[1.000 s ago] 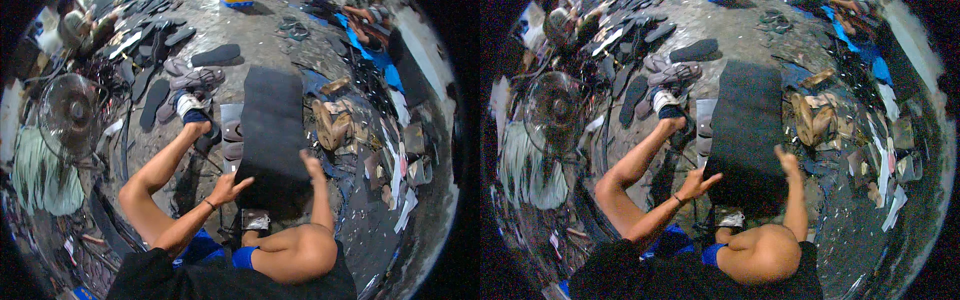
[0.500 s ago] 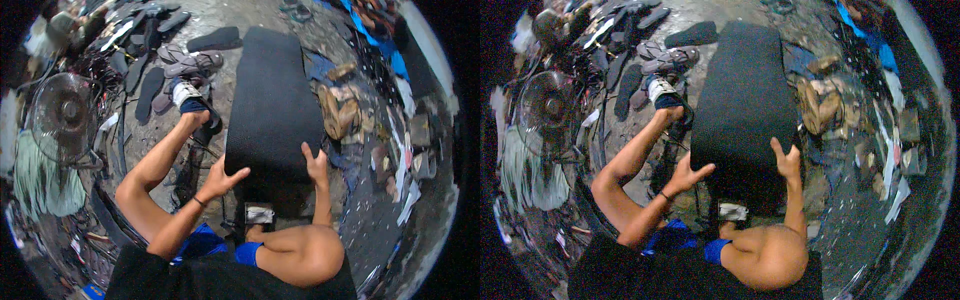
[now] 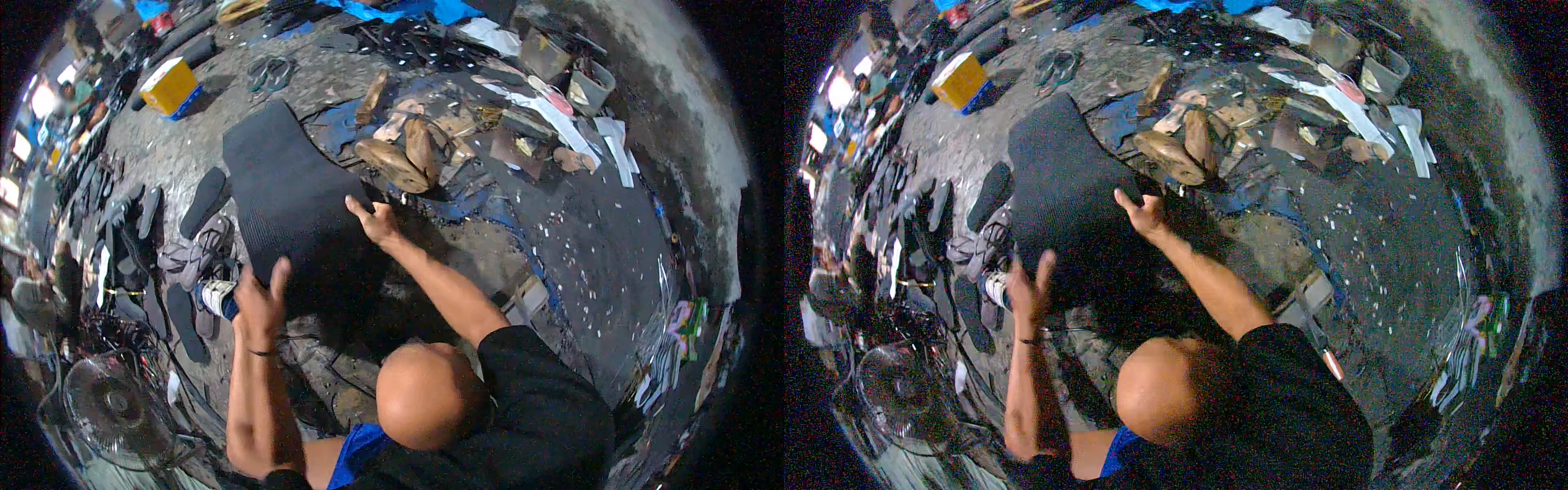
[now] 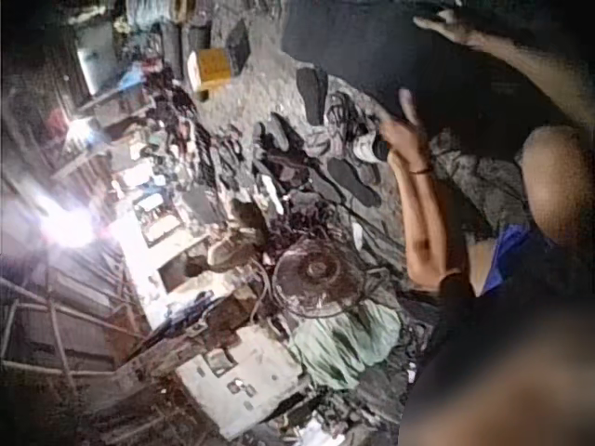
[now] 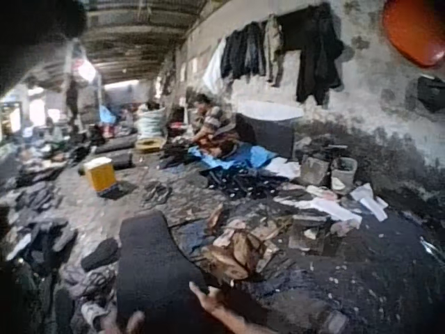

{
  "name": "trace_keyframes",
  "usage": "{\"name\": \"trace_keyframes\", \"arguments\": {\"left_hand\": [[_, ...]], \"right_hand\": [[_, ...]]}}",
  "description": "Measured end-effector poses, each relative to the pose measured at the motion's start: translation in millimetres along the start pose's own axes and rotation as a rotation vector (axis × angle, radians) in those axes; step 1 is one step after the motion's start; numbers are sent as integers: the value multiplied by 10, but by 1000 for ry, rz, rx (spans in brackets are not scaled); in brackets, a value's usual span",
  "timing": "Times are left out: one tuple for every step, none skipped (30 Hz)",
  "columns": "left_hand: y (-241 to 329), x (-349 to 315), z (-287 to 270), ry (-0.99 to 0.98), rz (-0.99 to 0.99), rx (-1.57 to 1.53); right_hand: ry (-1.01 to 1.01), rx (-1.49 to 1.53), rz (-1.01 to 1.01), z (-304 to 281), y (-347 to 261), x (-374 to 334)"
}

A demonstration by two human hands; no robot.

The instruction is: The person sits on the floor and uses a knife to trim the edges of brown flip-flops. They handle the sandals one at a time, cutting along the perimeter and placing finished units aside.

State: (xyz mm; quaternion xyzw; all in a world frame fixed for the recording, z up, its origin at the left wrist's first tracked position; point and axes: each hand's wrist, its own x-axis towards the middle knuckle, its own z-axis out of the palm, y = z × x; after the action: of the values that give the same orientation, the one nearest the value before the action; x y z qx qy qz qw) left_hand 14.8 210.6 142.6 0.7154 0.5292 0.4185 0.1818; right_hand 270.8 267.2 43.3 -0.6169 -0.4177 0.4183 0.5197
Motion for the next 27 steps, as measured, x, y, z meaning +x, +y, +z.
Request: {"name": "trace_keyframes", "arguments": {"left_hand": [[365, 323, -87, -74, 98, 175], [790, 617, -218, -216, 163, 451], [1014, 872, -300, -258, 421, 592], [1227, 1009, -398, -275, 575, 647], [1388, 1089, -321, -317, 648, 693], [1538, 1162, -211, -361, 727, 734], [1590, 1213, -111, -416, 792, 791], [1458, 1223, 129, -427, 883, 1003], [1333, 1185, 337, -394, 931, 982], [1076, 1122, 479, -381, 964, 975], [805, 1061, 410, -358, 976, 1018], [536, 945, 261, -353, 921, 1121], [230, 664, 593, -389, 925, 1067], [-64, 329, 686, -304, 930, 1028], [-305, 5, 771, -213, 926, 991], [-280, -375, 944, -310, 817, 1012], [-294, -635, 998, -380, 662, 1098], [-302, -807, 1078, -358, 624, 934], [-236, -1014, 1169, -358, 584, 744], [-18, -1137, 1256, -492, 426, 685], [-130, -1304, 1462, -505, 365, 750], [140, -1490, 1679, -572, 372, 522], [416, -1673, 1878, -645, 368, 297], [650, -1888, 2061, -710, 400, 57], [853, -2104, 2256, -801, 431, -130], [1033, -2275, 2447, -893, 455, -222], [1189, -2395, 2573, -973, 471, -262]], "right_hand": [[13, 255, -6, -9, 288, 15], [147, 341, -42, 222, 557, -71], [269, 419, -105, 482, 720, -147], [197, 646, -36, 908, 612, -190], [180, 839, 35, 1119, 617, -267], [18, 956, 97, 1077, 681, -231], [-163, 1073, 201, 1150, 750, -217], [-320, 1144, 305, 1130, 840, -196], [-436, 1115, 381, 1037, 996, -110], [-334, 802, 195, 947, 1024, -201], [-274, 504, 10, 994, 812, -352], [-202, 209, -176, 993, 618, -515], [45, 58, -258, 350, 714, -870], [243, -71, -366, -197, 550, -1320], [341, -455, -289, -861, 69, -1791], [542, -598, -358, -1445, 395, -2195], [582, -720, -270, -1893, 504, -2580], [628, -882, -43, -2265, 574, -2987], [674, -1103, 90, -2628, 685, -3473], [697, -1122, 264, -2827, 827, -3862], [710, -1127, 421, -2914, 978, -4124], [713, -1217, 440, -2955, 1253, -4380], [719, -1312, 452, -2996, 1571, -4579], [708, -1406, 447, -3049, 1749, -4650], [683, -1206, 425, -3109, 1753, -4627], [654, -1012, 398, -3220, 1696, -4535], [625, -818, 372, -3317, 1609, -4439]]}}
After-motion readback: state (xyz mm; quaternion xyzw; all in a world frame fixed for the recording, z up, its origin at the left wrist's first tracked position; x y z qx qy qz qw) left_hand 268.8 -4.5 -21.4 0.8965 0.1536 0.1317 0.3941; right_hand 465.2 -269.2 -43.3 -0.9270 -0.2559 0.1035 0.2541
